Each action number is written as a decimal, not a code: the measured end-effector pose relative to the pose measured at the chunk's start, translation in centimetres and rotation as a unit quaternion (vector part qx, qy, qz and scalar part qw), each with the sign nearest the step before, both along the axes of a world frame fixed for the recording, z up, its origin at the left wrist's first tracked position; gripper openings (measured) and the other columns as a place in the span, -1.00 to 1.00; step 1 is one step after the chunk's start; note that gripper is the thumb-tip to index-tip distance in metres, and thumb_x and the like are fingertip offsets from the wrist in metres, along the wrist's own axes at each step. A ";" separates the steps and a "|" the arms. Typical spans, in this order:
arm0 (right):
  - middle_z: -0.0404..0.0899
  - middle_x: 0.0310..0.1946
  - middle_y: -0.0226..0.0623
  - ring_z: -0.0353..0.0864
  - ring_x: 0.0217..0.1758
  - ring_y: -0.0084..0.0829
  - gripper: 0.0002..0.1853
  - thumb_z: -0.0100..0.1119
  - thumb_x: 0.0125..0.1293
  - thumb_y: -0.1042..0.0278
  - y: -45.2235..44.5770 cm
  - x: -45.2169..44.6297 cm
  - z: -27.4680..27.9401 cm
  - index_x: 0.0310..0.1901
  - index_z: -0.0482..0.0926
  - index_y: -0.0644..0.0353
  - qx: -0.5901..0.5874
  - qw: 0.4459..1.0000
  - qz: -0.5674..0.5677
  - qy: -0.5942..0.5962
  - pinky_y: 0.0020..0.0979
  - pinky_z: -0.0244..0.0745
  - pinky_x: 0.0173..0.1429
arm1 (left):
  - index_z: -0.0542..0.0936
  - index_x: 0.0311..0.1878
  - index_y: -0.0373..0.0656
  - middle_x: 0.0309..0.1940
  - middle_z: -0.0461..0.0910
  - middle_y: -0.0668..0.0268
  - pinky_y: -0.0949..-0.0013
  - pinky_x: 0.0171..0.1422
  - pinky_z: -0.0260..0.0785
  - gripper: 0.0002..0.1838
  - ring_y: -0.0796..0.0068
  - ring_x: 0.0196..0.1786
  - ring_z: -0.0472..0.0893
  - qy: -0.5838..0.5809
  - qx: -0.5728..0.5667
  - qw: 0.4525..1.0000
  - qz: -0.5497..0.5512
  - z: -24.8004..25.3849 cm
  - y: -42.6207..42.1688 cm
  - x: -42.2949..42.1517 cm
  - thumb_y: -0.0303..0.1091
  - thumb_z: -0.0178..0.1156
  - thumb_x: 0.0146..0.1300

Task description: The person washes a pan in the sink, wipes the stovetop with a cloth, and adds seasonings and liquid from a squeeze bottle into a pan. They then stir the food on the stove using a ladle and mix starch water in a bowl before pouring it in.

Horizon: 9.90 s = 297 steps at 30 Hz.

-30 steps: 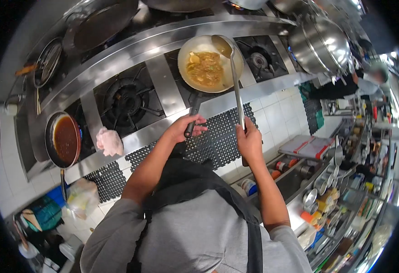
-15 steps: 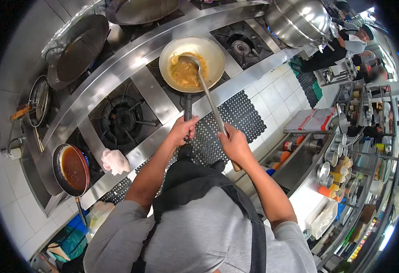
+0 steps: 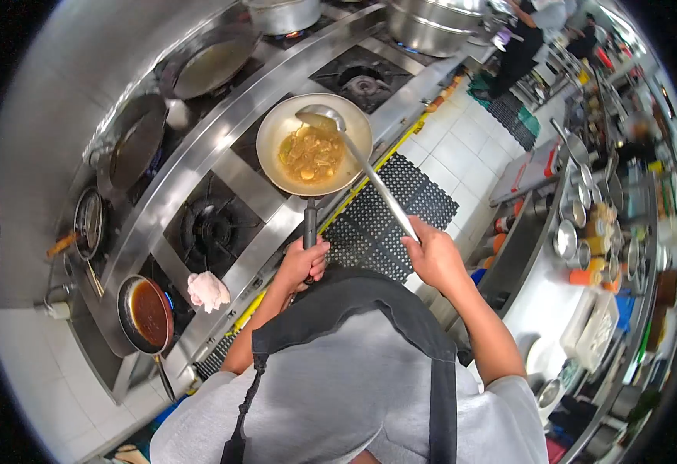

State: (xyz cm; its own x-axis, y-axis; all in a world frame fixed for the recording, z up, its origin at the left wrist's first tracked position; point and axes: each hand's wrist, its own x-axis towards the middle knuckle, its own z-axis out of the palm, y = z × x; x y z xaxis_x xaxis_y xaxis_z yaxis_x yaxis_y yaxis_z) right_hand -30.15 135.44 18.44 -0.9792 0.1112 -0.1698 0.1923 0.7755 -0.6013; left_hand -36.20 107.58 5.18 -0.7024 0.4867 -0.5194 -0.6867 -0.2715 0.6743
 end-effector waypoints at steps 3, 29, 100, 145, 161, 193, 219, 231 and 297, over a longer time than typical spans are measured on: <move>0.68 -0.20 0.22 0.70 -0.17 0.19 -0.54 0.25 0.41 0.31 1.7 2.6 0.2 0.28 0.56 0.32 -0.023 0.998 0.003 -0.054 -0.06 0.58 -0.03 | 0.37 -0.19 -0.06 -0.64 0.32 0.49 0.41 -0.63 0.27 -0.75 0.62 -0.70 0.33 0.012 -0.009 0.999 -0.039 1.0 1.9 1.6 -0.40 0.31 0.42; 0.49 -0.43 -0.46 0.46 -0.56 -0.64 -0.82 0.06 0.57 0.34 13.5 27.3 0.2 0.01 0.54 0.26 -0.361 0.871 -0.328 -0.056 -0.50 0.43 -0.50 | 0.35 -0.20 -0.06 -0.60 0.31 0.49 0.40 -0.59 0.30 -0.73 0.63 -0.67 0.34 0.077 -0.088 0.920 -0.375 4.2 24.9 9.3 -0.31 0.31 0.43; 0.58 -0.52 -0.14 0.61 -0.52 -0.29 -0.71 0.22 0.39 0.33 7.1 40.0 -12.4 0.04 0.60 0.32 -0.103 0.509 -0.834 0.184 -0.18 0.54 -0.32 | 0.40 -0.23 -0.03 -0.64 0.27 0.55 0.50 -0.57 0.07 -0.79 0.69 -0.67 0.25 0.076 -0.041 0.631 -0.771 6.4 46.8 11.1 -0.36 0.28 0.43; 0.59 -0.48 0.15 0.67 -0.43 -0.06 -0.48 0.26 0.41 0.27 6.1 30.9 2.9 0.29 0.52 0.41 -0.102 0.698 -0.706 0.064 -0.15 0.48 -0.24 | 0.43 -0.21 -0.17 -0.65 0.37 0.44 0.40 -0.62 0.31 -0.76 0.61 -0.70 0.36 0.182 -0.027 0.638 -0.748 3.7 48.3 10.2 -0.34 0.33 0.38; 0.56 -0.58 -0.03 0.60 -0.54 -0.24 -0.67 0.20 0.47 0.26 8.0 30.0 6.3 0.09 0.56 0.36 -0.197 0.738 -0.645 -0.031 -0.19 0.48 -0.32 | 0.48 -0.21 -0.19 -0.62 0.38 0.48 0.42 -0.60 0.30 -0.79 0.64 -0.67 0.36 0.120 -0.075 0.676 -0.723 4.6 46.5 6.6 -0.36 0.35 0.35; 0.49 -0.34 -0.41 0.36 -0.59 -0.62 -0.55 0.02 0.59 0.25 11.0 29.7 9.7 0.36 0.46 0.37 -0.754 0.306 -0.503 0.291 -0.53 0.28 -0.61 | 0.38 -0.29 -0.11 -0.66 0.36 0.44 0.36 -0.62 0.32 -0.74 0.55 -0.70 0.41 0.272 -0.124 0.588 -0.751 8.3 46.7 4.9 -0.33 0.33 0.31; 0.51 -0.46 -0.43 0.49 -0.61 -0.59 -0.74 0.21 0.43 0.39 9.7 40.4 -1.1 0.07 0.58 0.33 -0.413 0.387 -0.762 0.314 -0.48 0.45 -0.56 | 0.43 -0.26 -0.04 -0.61 0.31 0.56 0.52 -0.54 0.05 -0.80 0.71 -0.62 0.26 0.107 -0.075 0.612 -0.780 6.3 46.7 7.6 -0.40 0.31 0.38; 0.55 -0.49 -0.37 0.52 -0.64 -0.54 -0.80 0.22 0.42 0.37 8.4 39.5 -4.7 -0.07 0.59 0.33 -0.254 0.429 -0.839 0.217 -0.39 0.49 -0.54 | 0.44 -0.26 -0.05 -0.61 0.30 0.56 0.52 -0.54 0.06 -0.78 0.70 -0.63 0.25 0.110 -0.083 0.611 -0.780 6.6 47.0 8.5 -0.42 0.34 0.35; 0.51 -0.48 -0.46 0.48 -0.65 -0.59 -0.66 0.22 0.48 0.37 6.5 34.3 0.9 0.21 0.57 0.32 -0.504 0.446 -0.692 0.262 -0.49 0.42 -0.59 | 0.41 -0.29 -0.12 -0.69 0.39 0.42 0.39 -0.64 0.26 -0.77 0.56 -0.74 0.37 0.247 -0.105 0.599 -0.754 8.7 45.7 7.5 -0.40 0.32 0.33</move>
